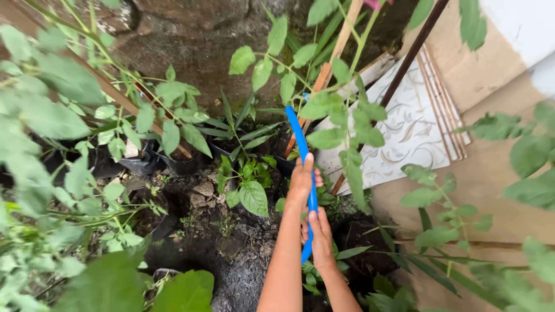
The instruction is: The person waters various potted plants and garden areas using a blue hose, moving the hose to different locations and plants throughout the episode.
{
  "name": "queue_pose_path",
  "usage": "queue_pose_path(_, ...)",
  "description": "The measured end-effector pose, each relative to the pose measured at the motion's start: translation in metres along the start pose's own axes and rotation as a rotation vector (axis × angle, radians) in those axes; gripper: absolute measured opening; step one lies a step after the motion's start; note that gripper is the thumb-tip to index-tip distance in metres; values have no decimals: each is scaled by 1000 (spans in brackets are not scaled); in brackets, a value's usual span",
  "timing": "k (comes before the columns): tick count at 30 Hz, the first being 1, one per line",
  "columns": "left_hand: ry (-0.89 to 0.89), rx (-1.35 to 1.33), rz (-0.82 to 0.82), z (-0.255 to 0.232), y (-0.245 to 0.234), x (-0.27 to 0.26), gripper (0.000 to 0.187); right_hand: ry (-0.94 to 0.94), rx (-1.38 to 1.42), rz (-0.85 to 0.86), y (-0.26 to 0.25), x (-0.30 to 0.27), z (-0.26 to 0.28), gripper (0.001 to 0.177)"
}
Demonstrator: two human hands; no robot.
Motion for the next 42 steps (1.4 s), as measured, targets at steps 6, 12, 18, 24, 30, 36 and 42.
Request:
queue_pose_path(6,138,445,16,8,14,-21,76,74,-285,-168,-26,9,38,32)
queue_pose_path(12,121,625,-61,-16,33,-86,64,185,-355,-209,-37,-3,87,23)
queue_pose_path(18,-239,597,-163,-33,50,-159,55,240,-315,-219,-39,-37,120,27)
queue_pose_path(24,-249,449,-176,-46,72,-205,53,239,-306,-204,-46,-55,149,24)
queue_pose_path(30,95,581,-130,-108,107,-252,50,231,-238,-133,-38,-83,173,23)
queue_pose_path(36,-95,511,-214,-118,105,-301,54,334,-247,-32,-34,-129,187,30)
queue_pose_path(42,151,719,-261,-123,77,-316,50,300,-426,58,-23,-166,201,38)
Point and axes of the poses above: each hand's wrist, its own x-axis towards the middle knuckle, its own y-axis out of the palm, z = x × y, the point moved 10 cm from there along x, towards the middle knuckle, and after that the axes turned 8 degrees about -x, right-handed, at the moved point
